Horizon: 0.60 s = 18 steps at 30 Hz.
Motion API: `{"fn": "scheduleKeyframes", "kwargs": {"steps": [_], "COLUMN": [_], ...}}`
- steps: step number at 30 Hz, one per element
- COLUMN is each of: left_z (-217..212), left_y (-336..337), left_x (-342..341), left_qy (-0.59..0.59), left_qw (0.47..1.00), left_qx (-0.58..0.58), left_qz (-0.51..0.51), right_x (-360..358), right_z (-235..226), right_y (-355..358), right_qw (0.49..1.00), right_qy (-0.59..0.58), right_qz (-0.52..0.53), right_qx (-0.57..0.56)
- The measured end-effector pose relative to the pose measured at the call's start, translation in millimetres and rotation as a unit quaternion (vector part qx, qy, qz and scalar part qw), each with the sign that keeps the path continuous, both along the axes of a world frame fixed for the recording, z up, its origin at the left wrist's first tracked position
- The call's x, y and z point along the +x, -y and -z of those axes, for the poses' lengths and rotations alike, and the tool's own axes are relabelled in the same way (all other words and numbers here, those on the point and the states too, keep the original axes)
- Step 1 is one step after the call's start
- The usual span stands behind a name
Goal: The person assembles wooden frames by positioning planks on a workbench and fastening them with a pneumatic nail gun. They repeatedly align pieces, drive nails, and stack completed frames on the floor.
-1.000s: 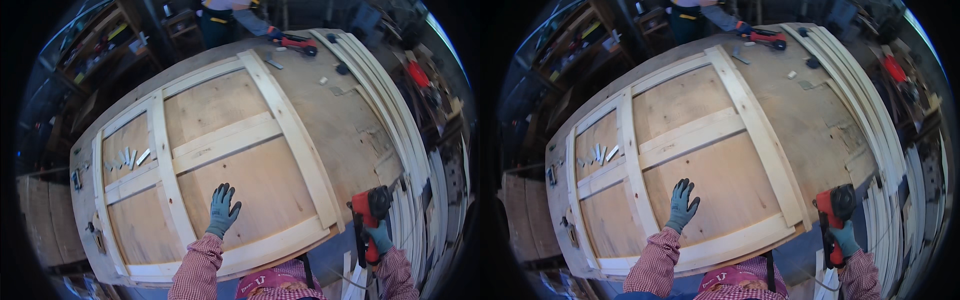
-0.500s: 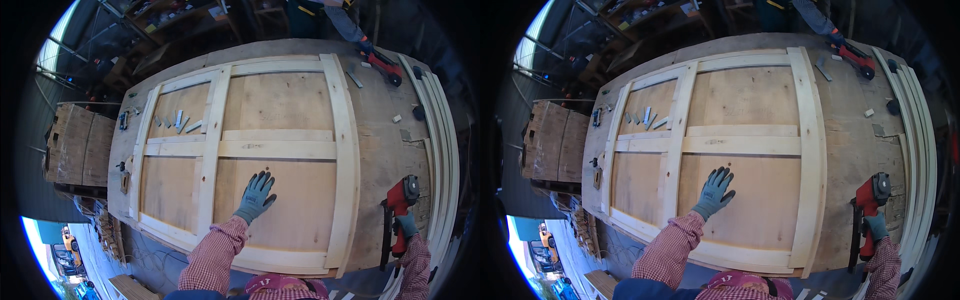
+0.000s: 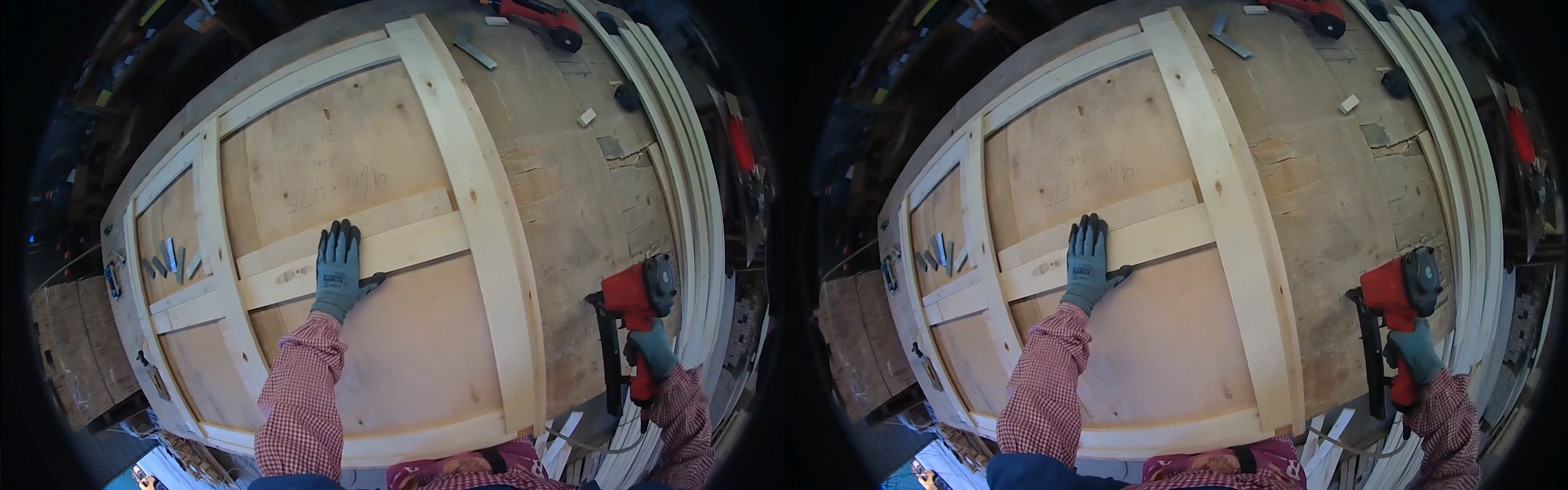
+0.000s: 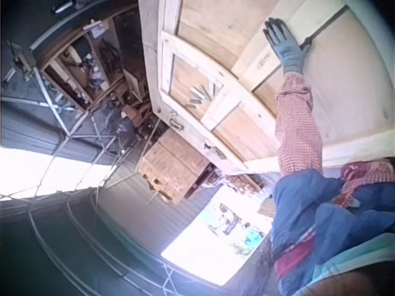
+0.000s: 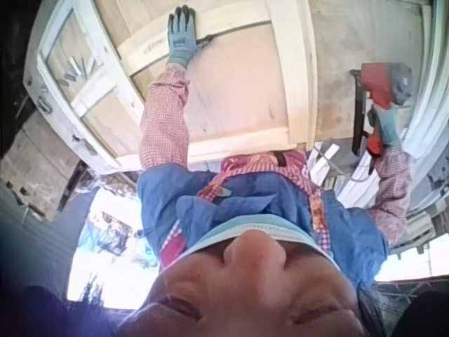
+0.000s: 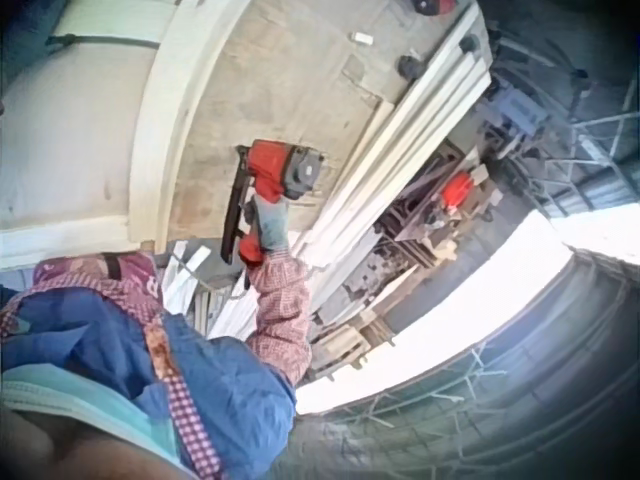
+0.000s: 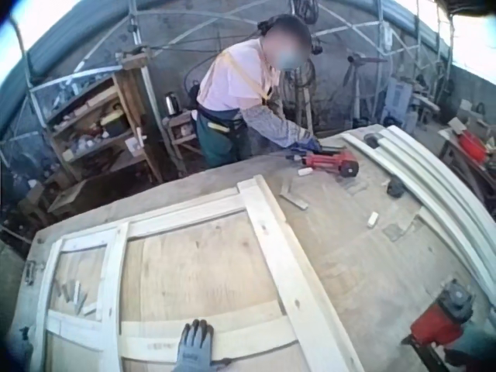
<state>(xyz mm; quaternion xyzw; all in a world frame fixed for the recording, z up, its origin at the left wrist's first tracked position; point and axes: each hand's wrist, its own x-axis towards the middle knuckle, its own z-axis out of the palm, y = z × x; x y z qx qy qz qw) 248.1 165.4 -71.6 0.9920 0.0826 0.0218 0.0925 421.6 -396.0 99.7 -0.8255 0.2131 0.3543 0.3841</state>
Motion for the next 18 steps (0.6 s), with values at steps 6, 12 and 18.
{"fn": "scheduleKeyframes", "kwargs": {"steps": [6,12,18], "left_z": [9.1,15.0,2.5], "left_y": [-2.0,-2.9,0.7], "left_x": [-1.3,1.6,9.1], "left_qy": [-0.054,-0.069,-0.084], "left_qw": [0.998,0.997,0.996], "left_qx": [0.022,0.017,-0.007], "left_qz": [-0.004,0.035,0.037], "right_x": [4.6,11.0,-1.1], "right_z": [2.7,-1.4,-1.1], "right_y": [-6.0,-5.1,-13.9], "right_qw": [1.0,0.999,1.0], "right_qy": [-0.007,-0.023,0.001], "right_qz": [0.024,0.029,0.021], "right_qx": [-0.018,-0.02,-0.012]}}
